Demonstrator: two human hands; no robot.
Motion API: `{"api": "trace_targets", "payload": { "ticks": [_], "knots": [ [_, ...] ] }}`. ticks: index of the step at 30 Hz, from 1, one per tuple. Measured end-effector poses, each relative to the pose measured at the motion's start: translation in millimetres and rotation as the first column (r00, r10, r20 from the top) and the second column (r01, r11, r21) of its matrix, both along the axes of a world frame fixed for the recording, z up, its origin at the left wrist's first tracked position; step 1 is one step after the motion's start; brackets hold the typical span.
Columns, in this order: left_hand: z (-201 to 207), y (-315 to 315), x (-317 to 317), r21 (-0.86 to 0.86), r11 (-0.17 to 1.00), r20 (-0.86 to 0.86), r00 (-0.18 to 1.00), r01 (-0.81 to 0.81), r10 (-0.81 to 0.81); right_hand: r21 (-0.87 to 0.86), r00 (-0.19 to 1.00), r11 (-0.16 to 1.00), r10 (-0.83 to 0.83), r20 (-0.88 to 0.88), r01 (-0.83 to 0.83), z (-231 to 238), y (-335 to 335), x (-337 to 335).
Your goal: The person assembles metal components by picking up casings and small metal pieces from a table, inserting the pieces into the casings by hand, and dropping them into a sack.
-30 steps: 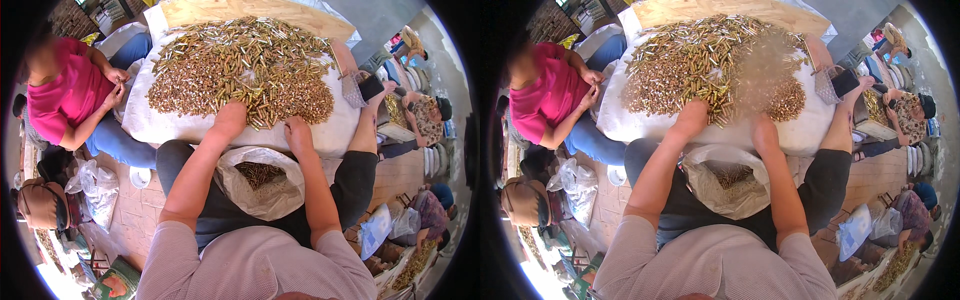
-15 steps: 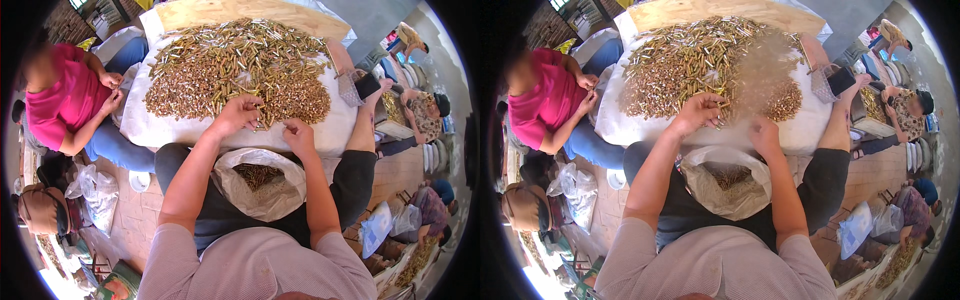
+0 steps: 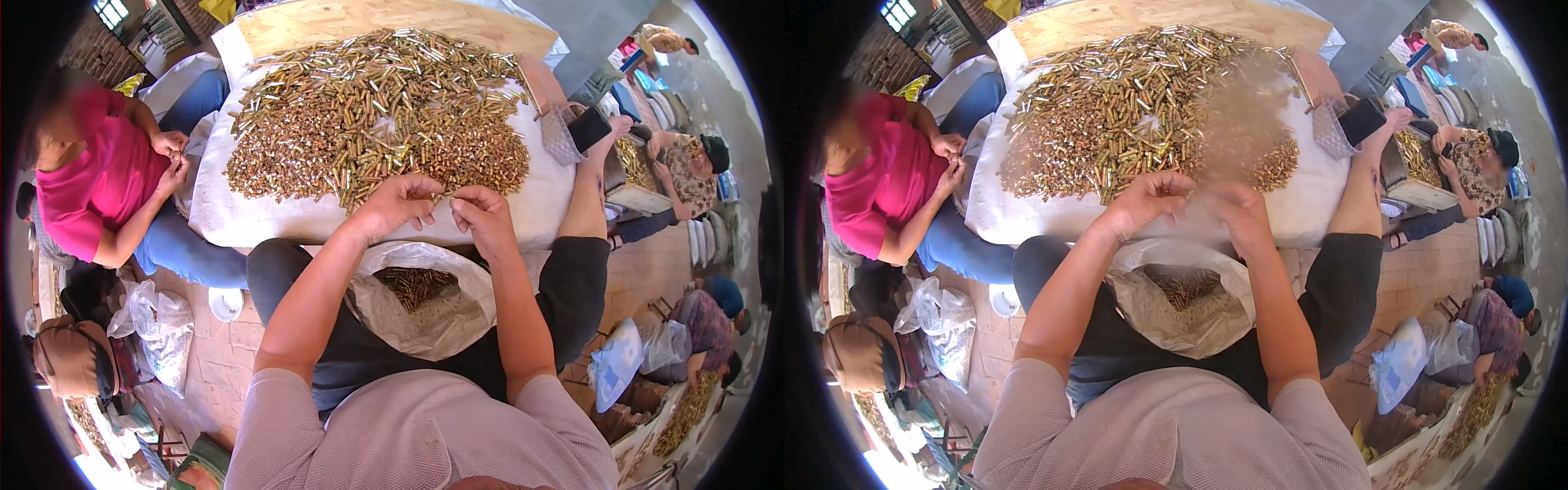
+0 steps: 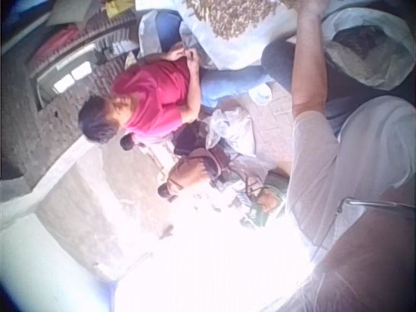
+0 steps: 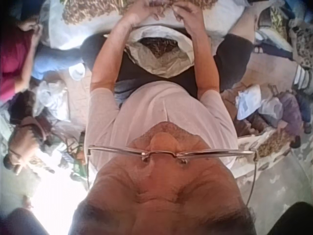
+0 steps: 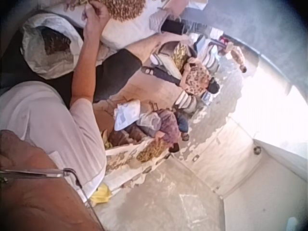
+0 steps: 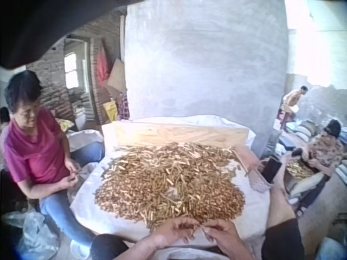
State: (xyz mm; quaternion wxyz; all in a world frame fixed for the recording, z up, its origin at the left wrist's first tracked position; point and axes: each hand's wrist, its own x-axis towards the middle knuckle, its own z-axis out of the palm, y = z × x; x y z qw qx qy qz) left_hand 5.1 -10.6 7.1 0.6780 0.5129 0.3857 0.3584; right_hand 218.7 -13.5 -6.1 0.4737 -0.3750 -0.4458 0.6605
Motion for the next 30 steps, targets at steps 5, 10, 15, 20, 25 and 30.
{"api": "trace_targets", "payload": {
  "ticks": [5, 10, 15, 20, 25, 30],
  "knots": [
    [-1, 1, 2, 0.025, 1.0, -0.003, 1.0, 0.004, -0.004, 0.005, 1.0, 1.0, 0.004, -0.026, -0.004, -5, 1, 2],
    [-1, 0, 2, 0.039, 0.999, -0.003, 1.0, -0.008, 0.008, -0.003, 0.999, 1.0, 0.015, -0.029, -0.015, -4, 0, 1],
    [0, -2, 4, 0.052, 0.998, 0.011, 1.0, -0.029, 0.029, -0.003, 1.0, 1.0, 0.025, 0.012, -0.025, -1, -1, 2],
    [-5, -4, 7, 0.102, 0.992, -0.018, 0.997, -0.073, 0.075, -0.008, 0.998, 1.0, 0.02, 0.062, -0.019, 2, -1, 2],
    [-5, -5, 12, 0.179, 0.978, -0.091, 0.988, -0.11, 0.128, -0.096, 0.999, 0.995, 0.015, 0.047, -0.011, 8, -2, 4],
    [-5, -5, 12, 0.185, 0.976, -0.102, 0.985, -0.118, 0.138, -0.151, 1.0, 0.988, 0.025, 0.016, -0.022, 12, -3, 6]
  ]
}}
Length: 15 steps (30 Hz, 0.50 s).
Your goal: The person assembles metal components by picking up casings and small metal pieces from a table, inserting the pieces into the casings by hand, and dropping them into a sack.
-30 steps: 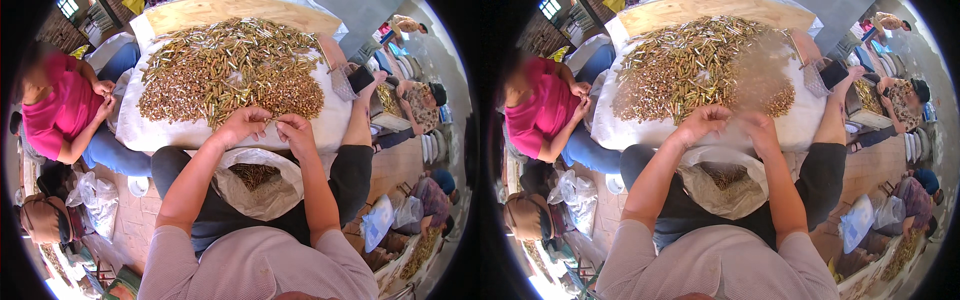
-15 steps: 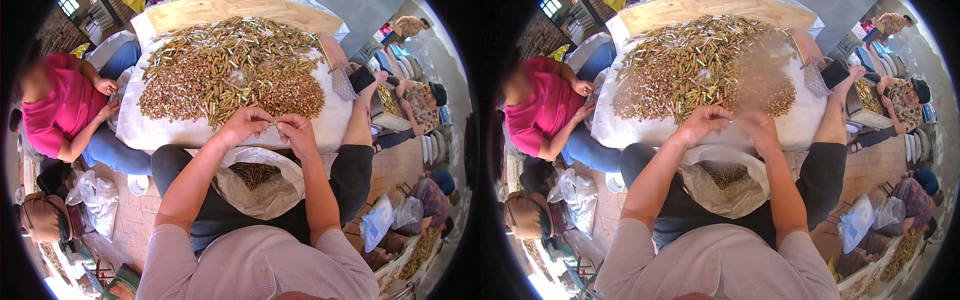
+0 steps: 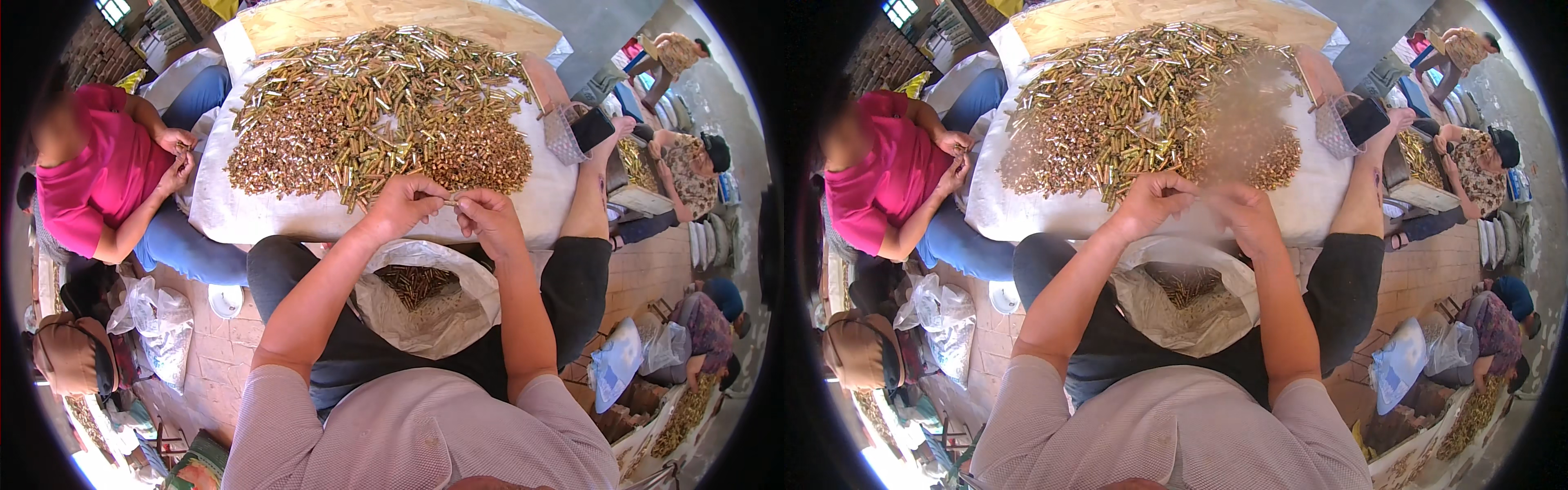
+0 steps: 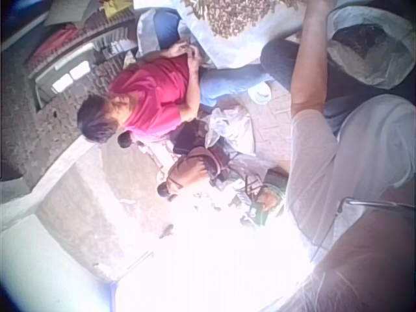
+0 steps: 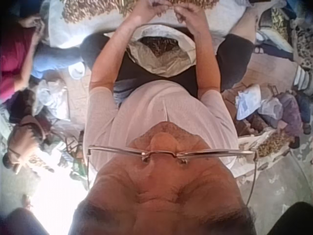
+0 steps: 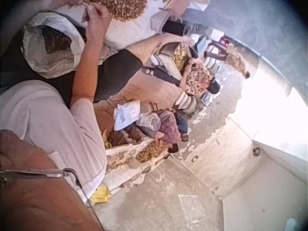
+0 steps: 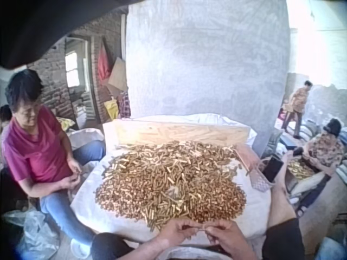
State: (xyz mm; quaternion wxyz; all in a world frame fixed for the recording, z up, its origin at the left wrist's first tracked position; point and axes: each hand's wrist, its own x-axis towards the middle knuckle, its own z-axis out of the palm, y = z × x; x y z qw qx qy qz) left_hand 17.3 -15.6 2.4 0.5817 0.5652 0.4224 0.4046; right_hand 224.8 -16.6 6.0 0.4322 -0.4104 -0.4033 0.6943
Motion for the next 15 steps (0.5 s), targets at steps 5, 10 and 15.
{"api": "trace_targets", "payload": {
  "ticks": [5, 10, 15],
  "knots": [
    [-1, -2, 1, -0.025, 1.0, 0.052, 0.999, 0.01, -0.009, -0.014, 0.996, 0.999, 0.042, -0.084, -0.044, -12, 2, 3],
    [-11, -5, 15, -0.143, 0.989, 0.347, 0.938, 0.028, 0.024, -0.09, 0.94, 0.988, 0.089, -0.33, -0.125, -31, 3, 8],
    [9, -12, 18, -0.282, 0.959, 0.357, 0.931, 0.024, 0.082, -0.086, 0.907, 0.991, 0.055, -0.418, -0.1, -38, 2, 10]
  ]
}}
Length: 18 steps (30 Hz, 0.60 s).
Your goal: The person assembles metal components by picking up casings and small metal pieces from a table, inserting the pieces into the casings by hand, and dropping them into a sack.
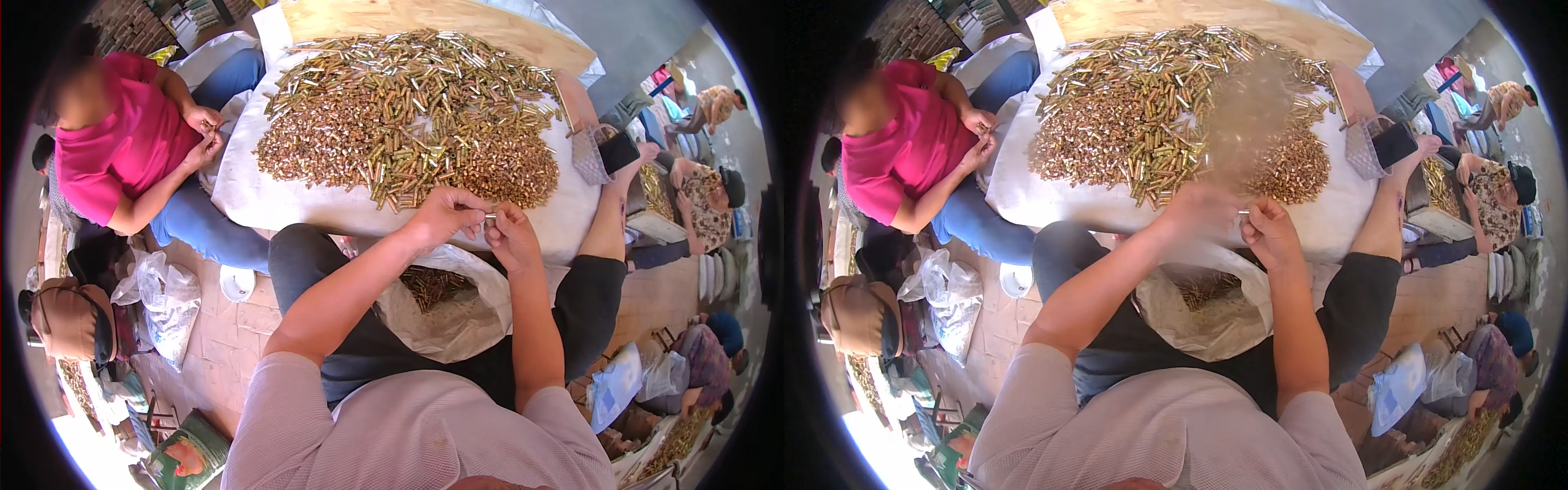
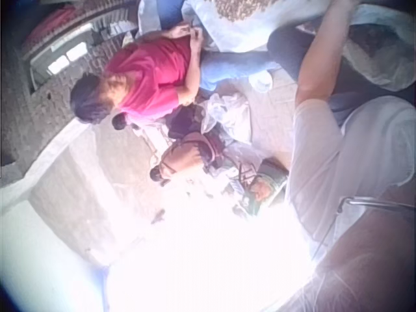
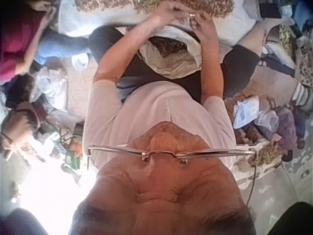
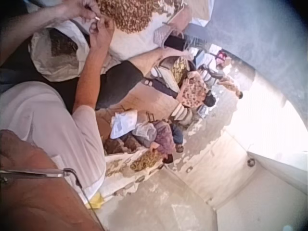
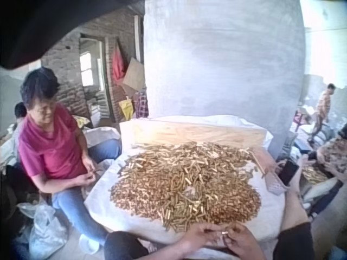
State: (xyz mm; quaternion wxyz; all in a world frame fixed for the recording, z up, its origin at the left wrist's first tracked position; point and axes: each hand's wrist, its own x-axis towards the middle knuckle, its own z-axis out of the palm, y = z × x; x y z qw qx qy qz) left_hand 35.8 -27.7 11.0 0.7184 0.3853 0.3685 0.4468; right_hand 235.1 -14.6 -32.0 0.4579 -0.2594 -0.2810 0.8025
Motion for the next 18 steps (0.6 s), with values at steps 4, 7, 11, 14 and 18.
{"api": "trace_targets", "payload": {
  "ticks": [4, 7, 11, 14, 18],
  "knots": [
    [-7, 2, -8, 0.016, 0.999, -0.024, 0.999, 0.028, -0.028, -0.02, 0.996, 0.999, -0.045, 0.078, 0.047, 8, -2, -5],
    [-14, 17, -26, 0.274, 0.955, -0.354, 0.935, 0.119, -0.015, 0.023, 0.978, 1.0, -0.017, 0.209, 0.013, 18, -3, -2],
    [-10, 24, -60, 0.497, 0.854, -0.799, 0.466, 0.155, 0.38, 0.107, 0.816, 0.945, 0.207, 0.54, -0.31, 27, -9, -2],
    [-14, 25, -66, 0.447, 0.869, -0.895, 0.1, 0.211, 0.435, 0.088, 0.627, 0.832, 0.338, 0.702, -0.547, 24, -9, -7],
    [-21, 29, -61, 0.371, 0.891, -0.916, -0.056, 0.262, 0.398, 0.418, 0.61, 0.828, -0.12, 0.783, -0.373, -5, 3, -12]
  ]
}}
